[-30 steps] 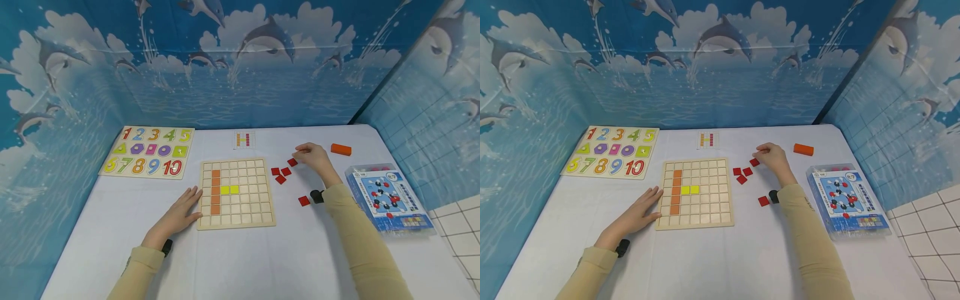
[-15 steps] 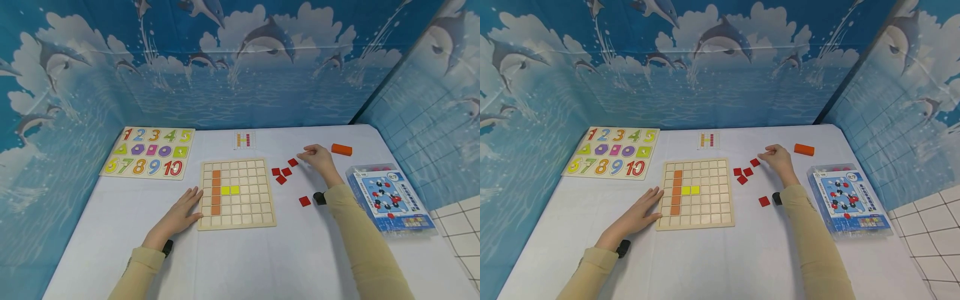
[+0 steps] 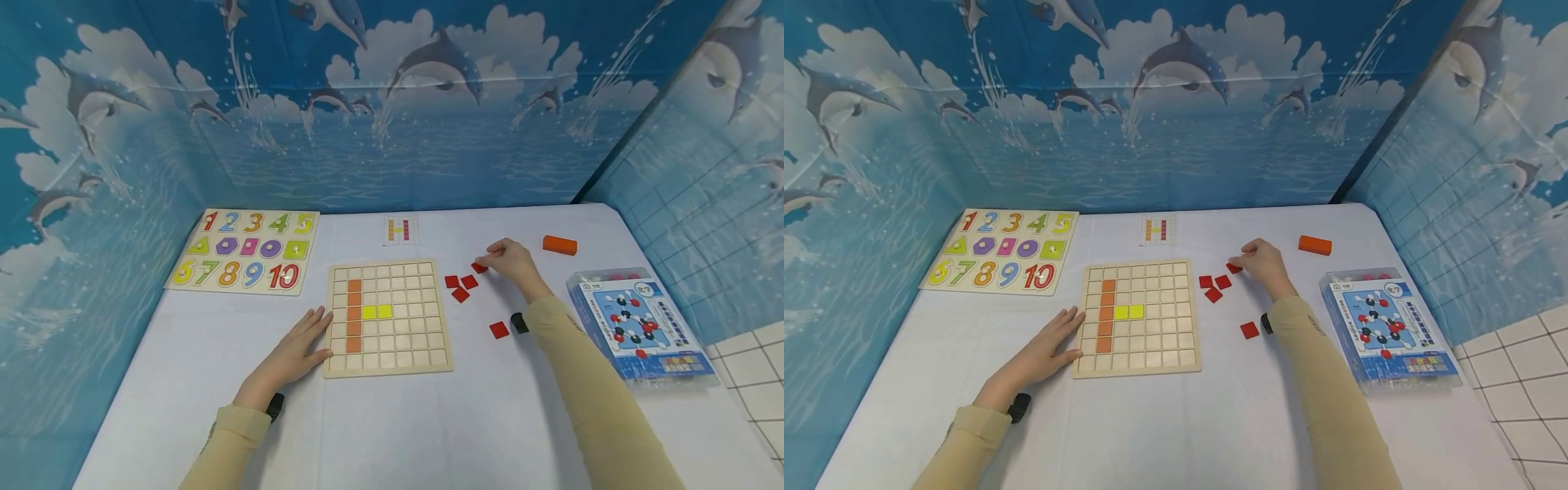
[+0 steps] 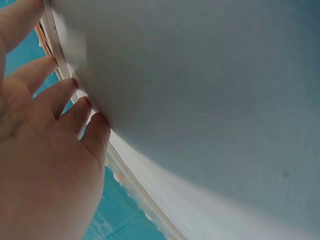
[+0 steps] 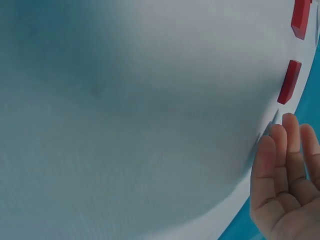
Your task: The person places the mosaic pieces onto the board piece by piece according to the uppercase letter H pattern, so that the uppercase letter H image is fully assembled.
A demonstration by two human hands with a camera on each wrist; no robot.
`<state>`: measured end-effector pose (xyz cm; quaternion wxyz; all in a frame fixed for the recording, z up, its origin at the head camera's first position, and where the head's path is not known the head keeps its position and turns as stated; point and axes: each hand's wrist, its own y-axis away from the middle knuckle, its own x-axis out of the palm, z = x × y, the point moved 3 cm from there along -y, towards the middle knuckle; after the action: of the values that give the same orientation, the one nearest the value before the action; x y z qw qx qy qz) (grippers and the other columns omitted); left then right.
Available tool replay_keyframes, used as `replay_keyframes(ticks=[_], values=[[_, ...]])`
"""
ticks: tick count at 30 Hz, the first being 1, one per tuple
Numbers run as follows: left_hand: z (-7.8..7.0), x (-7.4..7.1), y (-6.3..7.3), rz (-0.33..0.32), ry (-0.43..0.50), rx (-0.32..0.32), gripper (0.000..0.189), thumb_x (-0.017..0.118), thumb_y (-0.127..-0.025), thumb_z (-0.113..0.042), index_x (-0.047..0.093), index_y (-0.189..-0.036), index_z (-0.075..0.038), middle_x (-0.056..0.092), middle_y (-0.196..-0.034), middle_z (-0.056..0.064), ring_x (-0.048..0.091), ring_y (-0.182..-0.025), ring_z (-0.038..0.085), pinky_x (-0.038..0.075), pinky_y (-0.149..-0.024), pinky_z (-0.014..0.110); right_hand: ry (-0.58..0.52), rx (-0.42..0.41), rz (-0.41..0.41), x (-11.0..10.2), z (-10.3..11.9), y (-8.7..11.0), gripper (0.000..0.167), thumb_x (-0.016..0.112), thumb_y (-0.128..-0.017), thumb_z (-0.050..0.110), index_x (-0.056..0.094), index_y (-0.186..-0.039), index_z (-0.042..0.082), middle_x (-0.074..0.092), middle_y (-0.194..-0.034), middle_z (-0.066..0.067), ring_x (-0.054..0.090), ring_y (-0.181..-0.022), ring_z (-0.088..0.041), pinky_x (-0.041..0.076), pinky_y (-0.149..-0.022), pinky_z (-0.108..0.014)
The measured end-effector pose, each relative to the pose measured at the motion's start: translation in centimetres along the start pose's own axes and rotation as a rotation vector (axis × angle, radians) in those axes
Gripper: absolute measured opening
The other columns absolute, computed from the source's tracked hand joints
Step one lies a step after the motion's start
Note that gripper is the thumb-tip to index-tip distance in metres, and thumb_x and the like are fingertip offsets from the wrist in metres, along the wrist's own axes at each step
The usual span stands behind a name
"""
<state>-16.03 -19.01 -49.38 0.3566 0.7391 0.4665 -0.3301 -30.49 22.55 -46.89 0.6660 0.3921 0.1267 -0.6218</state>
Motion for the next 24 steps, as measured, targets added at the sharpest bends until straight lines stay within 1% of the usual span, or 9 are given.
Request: replay_keyframes(ticks=[5, 8, 12, 15, 19, 24], values=[[0.0, 0.0, 0.0, 0.005, 0.003, -0.015, 0.075, 0.066, -0.094, -0.031, 0.029, -0.156, -0.013, 0.019, -0.165, 0.012, 0.01, -0.153, 0.035, 0.021, -0.121, 0.058, 0.057, -0.003, 0.044, 0.5, 0.1, -0.4, 0.052, 0.067, -0.093, 0.032, 0.05, -0.129, -0.002, 0.054, -0.116, -0.02, 0.048, -0.107, -0.032, 0.048, -0.096, -0.044], [0.0, 0.1, -0.1, 0.008, -0.002, -0.019, 0.075, 0.066, -0.094, -0.03, 0.028, -0.156, -0.014, 0.018, -0.165, 0.011, 0.01, -0.153, 0.035, 0.021, -0.121, 0.058, 0.1, -0.02, 0.057, 0.7, 0.2, -0.5, 0.049, 0.068, -0.093, 0.031, 0.051, -0.126, -0.002, 0.053, -0.113, -0.019, 0.047, -0.105, -0.032, 0.048, -0.091, -0.04], [0.0, 0.0, -0.1, 0.009, -0.006, -0.023, 0.075, 0.066, -0.094, -0.03, 0.028, -0.157, -0.014, 0.018, -0.165, 0.011, 0.01, -0.153, 0.034, 0.02, -0.121, 0.058, 0.124, -0.032, 0.055, 0.8, 0.3, -0.5, 0.043, 0.069, -0.092, 0.027, 0.053, -0.119, -0.002, 0.053, -0.107, -0.017, 0.048, -0.1, -0.03, 0.046, -0.082, -0.033], [0.0, 0.0, -0.1, 0.01, -0.002, -0.025, 0.074, 0.066, -0.095, -0.03, 0.028, -0.157, -0.014, 0.018, -0.165, 0.01, 0.01, -0.153, 0.034, 0.02, -0.121, 0.058, 0.129, -0.038, 0.049, 0.9, 0.4, -0.5, 0.039, 0.07, -0.092, 0.024, 0.054, -0.115, -0.002, 0.054, -0.105, -0.017, 0.049, -0.097, -0.029, 0.045, -0.078, -0.031], [-0.1, 0.0, 0.0, 0.01, 0.002, -0.021, 0.074, 0.066, -0.095, -0.03, 0.028, -0.156, -0.014, 0.018, -0.165, 0.011, 0.01, -0.153, 0.035, 0.02, -0.121, 0.058, 0.141, -0.043, 0.038, 0.9, 0.5, -0.5, 0.036, 0.07, -0.091, 0.022, 0.055, -0.113, -0.002, 0.054, -0.104, -0.017, 0.049, -0.095, -0.029, 0.045, -0.077, -0.03], [0.0, 0.0, 0.0, 0.01, 0.005, -0.017, 0.074, 0.066, -0.095, -0.029, 0.028, -0.156, -0.013, 0.018, -0.165, 0.012, 0.01, -0.153, 0.036, 0.02, -0.121, 0.059, 0.149, -0.013, 0.031, 1.1, 0.5, -0.7, 0.036, 0.071, -0.091, 0.02, 0.053, -0.112, -0.003, 0.053, -0.104, -0.018, 0.049, -0.096, -0.03, 0.046, -0.077, -0.032]])
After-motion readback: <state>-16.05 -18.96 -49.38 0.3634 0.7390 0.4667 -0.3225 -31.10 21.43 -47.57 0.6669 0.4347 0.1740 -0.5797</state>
